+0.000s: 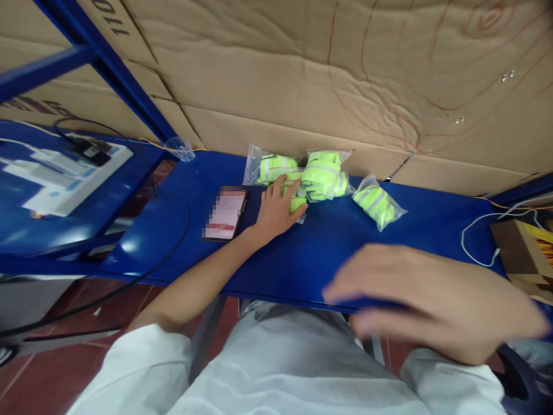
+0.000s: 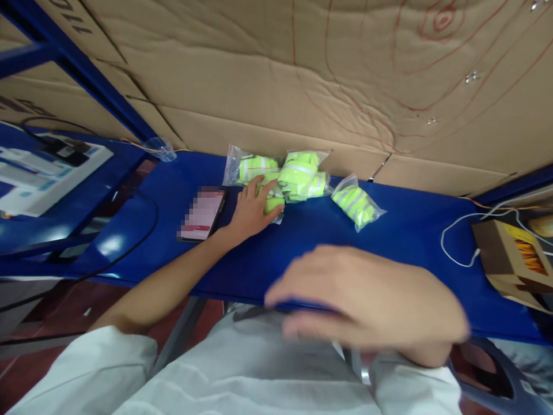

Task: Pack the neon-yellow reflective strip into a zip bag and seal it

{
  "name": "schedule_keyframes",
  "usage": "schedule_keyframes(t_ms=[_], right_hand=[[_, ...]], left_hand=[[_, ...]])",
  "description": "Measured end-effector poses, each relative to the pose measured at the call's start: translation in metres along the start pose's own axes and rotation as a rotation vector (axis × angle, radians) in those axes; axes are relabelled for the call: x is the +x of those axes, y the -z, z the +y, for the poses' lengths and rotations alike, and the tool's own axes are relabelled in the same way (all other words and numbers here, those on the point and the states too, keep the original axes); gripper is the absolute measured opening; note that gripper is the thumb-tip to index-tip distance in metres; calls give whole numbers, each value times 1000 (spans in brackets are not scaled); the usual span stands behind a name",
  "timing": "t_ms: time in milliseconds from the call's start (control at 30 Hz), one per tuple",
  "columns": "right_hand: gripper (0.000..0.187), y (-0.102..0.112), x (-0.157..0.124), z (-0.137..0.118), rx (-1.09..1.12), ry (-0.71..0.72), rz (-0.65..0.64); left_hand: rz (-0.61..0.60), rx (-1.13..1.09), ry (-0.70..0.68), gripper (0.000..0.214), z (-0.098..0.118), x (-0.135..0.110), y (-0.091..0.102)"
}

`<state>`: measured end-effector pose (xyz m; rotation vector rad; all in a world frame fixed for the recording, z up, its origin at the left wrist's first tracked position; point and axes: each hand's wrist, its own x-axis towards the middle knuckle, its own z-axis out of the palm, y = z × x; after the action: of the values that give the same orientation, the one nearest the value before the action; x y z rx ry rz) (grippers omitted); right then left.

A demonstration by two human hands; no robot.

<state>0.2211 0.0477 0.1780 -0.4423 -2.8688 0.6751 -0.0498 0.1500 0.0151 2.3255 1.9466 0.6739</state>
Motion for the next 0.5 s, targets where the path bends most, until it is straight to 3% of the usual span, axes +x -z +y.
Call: schedule_keyframes(t_ms=[67,133,233,333,500], right_hand=[[33,-12,38,44,-60,-203,87],[32,-41,52,85,-259,-423,174],[26,-88,41,130,-227,-417,187],[30,-108,25,150,-189,-439,265],[27,-107,21,154,-90,-427,307]], left_hand=[[-7,59,-39,70,1,-2,-1],[-9,99,-85,70,0,-4,-2],[-1,103,-112,70,-2,-6,-3],[-4,65,-111,70,-5,-5,-2],[-26,-12,-120,69,-11,-3,2]])
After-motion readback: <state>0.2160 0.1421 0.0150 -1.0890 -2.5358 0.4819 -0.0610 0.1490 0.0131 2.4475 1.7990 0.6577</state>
